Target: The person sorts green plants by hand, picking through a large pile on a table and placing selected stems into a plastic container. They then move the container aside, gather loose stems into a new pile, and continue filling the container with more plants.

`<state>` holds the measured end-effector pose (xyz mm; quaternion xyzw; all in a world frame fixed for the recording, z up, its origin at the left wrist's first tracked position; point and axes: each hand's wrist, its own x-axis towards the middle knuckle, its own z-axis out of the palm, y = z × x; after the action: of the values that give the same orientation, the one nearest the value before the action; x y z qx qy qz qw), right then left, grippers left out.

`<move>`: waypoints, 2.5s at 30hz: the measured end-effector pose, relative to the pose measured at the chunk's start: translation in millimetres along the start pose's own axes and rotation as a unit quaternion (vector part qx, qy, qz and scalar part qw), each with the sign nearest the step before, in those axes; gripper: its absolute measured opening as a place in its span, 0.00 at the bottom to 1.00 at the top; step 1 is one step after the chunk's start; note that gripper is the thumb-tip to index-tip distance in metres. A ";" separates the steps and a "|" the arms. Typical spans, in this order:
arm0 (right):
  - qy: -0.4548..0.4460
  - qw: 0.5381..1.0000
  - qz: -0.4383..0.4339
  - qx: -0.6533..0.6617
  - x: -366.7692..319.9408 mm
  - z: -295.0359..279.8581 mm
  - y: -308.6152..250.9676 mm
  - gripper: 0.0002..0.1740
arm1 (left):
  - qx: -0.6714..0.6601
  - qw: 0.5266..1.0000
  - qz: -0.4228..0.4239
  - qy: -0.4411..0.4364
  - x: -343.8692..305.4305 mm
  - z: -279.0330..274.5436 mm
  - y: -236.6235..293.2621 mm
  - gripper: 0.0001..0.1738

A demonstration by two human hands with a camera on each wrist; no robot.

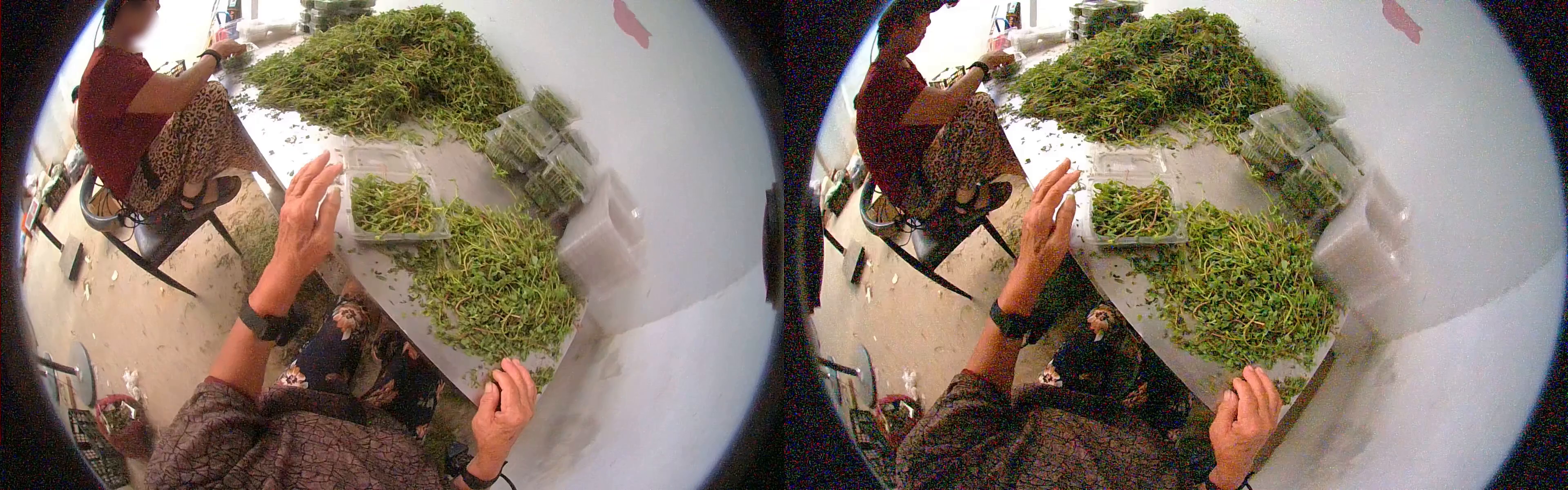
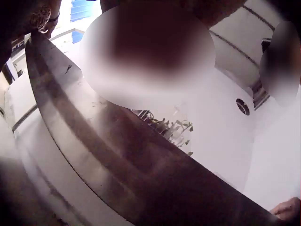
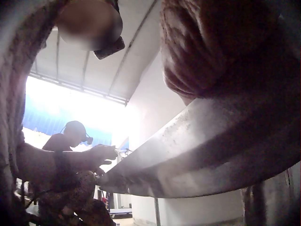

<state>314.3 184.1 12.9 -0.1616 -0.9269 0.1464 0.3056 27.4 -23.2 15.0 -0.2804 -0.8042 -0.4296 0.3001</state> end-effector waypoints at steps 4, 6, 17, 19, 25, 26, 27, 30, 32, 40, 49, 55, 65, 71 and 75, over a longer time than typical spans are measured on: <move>0.003 1.000 0.000 -0.003 -1.0 0.2 0.9 0.11 | -0.059 0.997 -0.049 0.021 1.7 8.6 -15.8 0.19; 0.006 1.000 -0.004 -0.007 -1.9 2.1 2.0 0.11 | -0.101 0.991 -0.079 0.027 3.1 14.6 -21.8 0.20; 0.012 1.000 -0.018 -0.019 -2.0 2.8 2.3 0.10 | -0.097 0.991 -0.080 0.044 18.0 37.1 -32.2 0.21; 0.009 1.000 -0.009 -0.004 -2.4 3.3 3.8 0.11 | -0.092 0.991 -0.084 0.045 18.3 43.9 -35.0 0.20; 0.033 0.996 -0.061 -0.051 14.3 -3.5 -6.6 0.14 | -0.080 0.992 -0.084 0.054 15.8 47.9 -38.3 0.19; 0.032 0.996 -0.062 -0.051 20.9 -4.7 -13.4 0.14 | -0.075 0.992 -0.079 0.059 16.1 47.0 -37.7 0.19; 0.046 0.995 -0.082 -0.037 29.6 -7.2 -22.4 0.14 | -0.074 0.992 -0.080 0.060 16.1 45.3 -36.3 0.19; 0.049 0.993 -0.106 0.009 57.5 -1.4 -43.2 0.14 | -0.044 0.996 -0.050 0.061 16.2 45.4 -33.6 0.19; 0.026 0.991 -0.120 0.049 72.9 6.1 -56.8 0.15 | -0.039 0.996 -0.047 0.067 15.5 47.3 -34.4 0.19; -0.020 0.979 -0.200 0.035 122.1 41.8 -94.5 0.15 | -0.045 0.997 -0.049 0.045 17.5 37.8 -26.3 0.19; -0.064 0.968 -0.243 0.019 159.9 73.4 -105.4 0.13 | -0.014 0.998 -0.029 0.052 17.1 45.0 -33.2 0.18; -0.105 0.957 -0.268 0.034 169.9 86.3 -104.9 0.13 | -0.018 0.997 -0.023 0.068 15.8 48.6 -34.4 0.18; -0.140 0.939 -0.299 0.102 188.5 88.2 -103.4 0.08 | -0.020 0.996 -0.026 0.078 14.7 46.8 -31.4 0.15; -0.141 0.938 -0.298 0.107 193.4 101.1 -105.2 0.06 | -0.029 0.996 -0.023 0.082 15.7 48.5 -32.9 0.14; -0.141 0.933 -0.326 0.060 194.6 100.9 -110.6 0.06 | -0.027 0.996 -0.025 0.082 15.3 49.2 -33.9 0.14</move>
<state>81.1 142.2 77.1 0.1903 -0.9516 0.1154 0.2121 -18.7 6.1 -13.8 -0.2322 -0.7717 -0.4798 0.3470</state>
